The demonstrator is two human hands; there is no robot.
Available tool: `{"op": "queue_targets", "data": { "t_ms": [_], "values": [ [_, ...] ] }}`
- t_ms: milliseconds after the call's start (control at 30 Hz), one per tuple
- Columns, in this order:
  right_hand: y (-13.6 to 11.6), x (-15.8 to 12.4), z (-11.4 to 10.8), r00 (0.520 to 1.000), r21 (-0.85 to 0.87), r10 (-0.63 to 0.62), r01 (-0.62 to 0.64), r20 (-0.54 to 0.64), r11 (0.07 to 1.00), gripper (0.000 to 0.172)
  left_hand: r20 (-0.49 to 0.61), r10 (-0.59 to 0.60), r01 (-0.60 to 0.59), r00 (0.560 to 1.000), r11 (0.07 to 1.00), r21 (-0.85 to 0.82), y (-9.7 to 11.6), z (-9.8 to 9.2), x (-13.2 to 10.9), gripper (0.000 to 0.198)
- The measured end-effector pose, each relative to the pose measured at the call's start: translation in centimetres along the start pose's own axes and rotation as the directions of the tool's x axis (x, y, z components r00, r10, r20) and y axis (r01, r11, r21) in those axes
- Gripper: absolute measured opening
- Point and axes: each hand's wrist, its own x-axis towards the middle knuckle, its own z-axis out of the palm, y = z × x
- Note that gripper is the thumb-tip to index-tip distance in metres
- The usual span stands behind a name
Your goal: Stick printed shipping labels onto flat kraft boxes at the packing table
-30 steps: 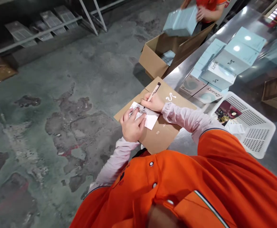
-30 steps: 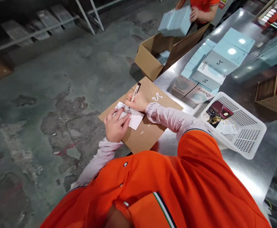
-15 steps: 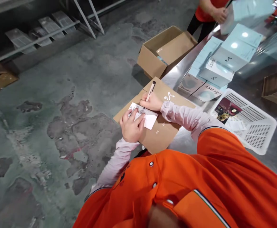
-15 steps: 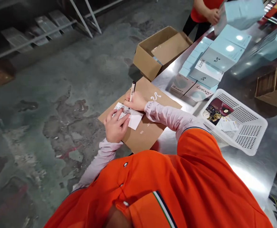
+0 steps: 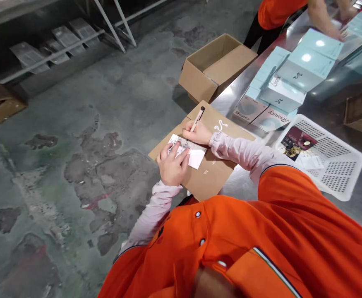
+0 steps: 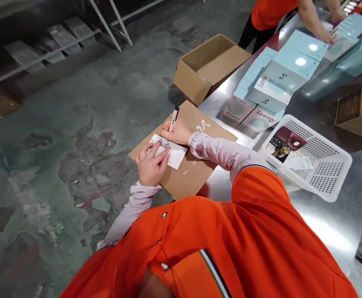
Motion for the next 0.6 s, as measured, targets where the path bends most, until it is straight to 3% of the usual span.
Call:
{"op": "queue_targets", "data": {
  "t_ms": [233,300,400,500,600],
  "values": [
    [-0.4,-0.1,-0.3,1.000,0.028,-0.008,0.008,0.027,1.000,0.034,-0.009,0.006,-0.005,1.000,1.000,0.003,0.0,0.0,0.0,0.025],
    [-0.1,0.4,-0.6,0.996,0.066,-0.003,-0.003,0.090,0.998,0.033,-0.002,-0.002,0.002,1.000,1.000,-0.003,0.0,0.0,0.0,0.025],
    [0.8,1.3,-1.7,0.984,0.216,0.080,-0.115,0.162,0.970,0.031,0.003,-0.015,0.015,1.000,1.000,-0.018,0.1,0.0,-0.1,0.024],
    [0.8,0.8,-3.1,0.970,0.327,0.209,-0.239,0.127,0.914,0.028,0.011,-0.040,0.040,0.999,0.998,-0.047,0.1,-0.2,-0.2,0.022],
    [-1.5,-2.2,-3.6,0.964,0.119,0.264,-0.266,0.032,0.957,0.032,-0.002,-0.056,0.055,0.998,0.995,-0.084,-0.1,-0.4,-0.1,0.022]
  ]
}}
